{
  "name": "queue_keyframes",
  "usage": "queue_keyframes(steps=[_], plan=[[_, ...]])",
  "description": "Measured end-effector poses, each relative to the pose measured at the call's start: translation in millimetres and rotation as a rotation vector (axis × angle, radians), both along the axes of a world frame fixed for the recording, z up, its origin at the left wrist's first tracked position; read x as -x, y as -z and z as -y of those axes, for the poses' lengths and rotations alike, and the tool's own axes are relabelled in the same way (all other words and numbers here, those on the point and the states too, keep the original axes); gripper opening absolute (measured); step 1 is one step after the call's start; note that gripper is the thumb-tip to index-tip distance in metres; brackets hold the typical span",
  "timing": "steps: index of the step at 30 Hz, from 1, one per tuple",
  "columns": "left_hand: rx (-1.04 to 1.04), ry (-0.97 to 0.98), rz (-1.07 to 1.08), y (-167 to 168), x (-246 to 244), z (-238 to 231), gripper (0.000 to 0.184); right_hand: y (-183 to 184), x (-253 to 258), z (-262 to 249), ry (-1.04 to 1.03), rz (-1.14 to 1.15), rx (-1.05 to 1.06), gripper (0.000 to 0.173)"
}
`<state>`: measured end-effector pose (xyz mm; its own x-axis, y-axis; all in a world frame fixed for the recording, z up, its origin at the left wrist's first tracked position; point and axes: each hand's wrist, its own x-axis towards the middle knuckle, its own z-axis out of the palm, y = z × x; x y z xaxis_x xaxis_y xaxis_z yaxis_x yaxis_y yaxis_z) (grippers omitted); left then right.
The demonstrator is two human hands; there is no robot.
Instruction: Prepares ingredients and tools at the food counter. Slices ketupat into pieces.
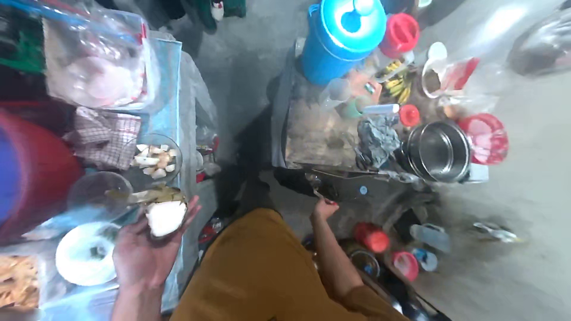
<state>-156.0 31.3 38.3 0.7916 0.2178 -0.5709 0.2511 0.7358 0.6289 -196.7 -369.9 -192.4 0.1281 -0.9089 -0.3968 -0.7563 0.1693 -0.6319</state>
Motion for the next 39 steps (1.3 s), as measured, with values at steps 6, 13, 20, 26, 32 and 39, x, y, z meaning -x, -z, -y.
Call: queue_keyframes(steps=[6, 13, 20, 26, 32, 39], plan=[[0.115, 0.067, 0.079, 6.5, 22.4, -1.9, 0.044, 30.3, -20.0, 28.1, -0.174, -0.239, -0.03, 0.075], [0.134, -0.073, 0.018, -3.6, 27.6, -3.1, 0.063, -9.2, 5.1, -14.6, -0.544, -0.272, 0.157, 0.06], [0.118, -0.251, -0.108, 4.8, 19.4, -19.3, 0.05, -134.2, -70.4, -132.5, -1.927, 0.409, -0.025, 0.033], [0.068, -0.326, -0.175, 12.9, 15.6, -28.8, 0.052, -216.4, -116.2, -232.8, -2.47, 0.432, 0.276, 0.041], [0.0, -0.41, -0.237, 15.2, 6.1, -35.1, 0.048, -217.8, -146.1, -274.6, -2.622, 0.262, 0.507, 0.045], [0.003, -0.479, -0.227, 19.1, -22.3, -42.3, 0.05, -208.0, -181.8, -293.9, -2.69, 0.285, 0.524, 0.044]])
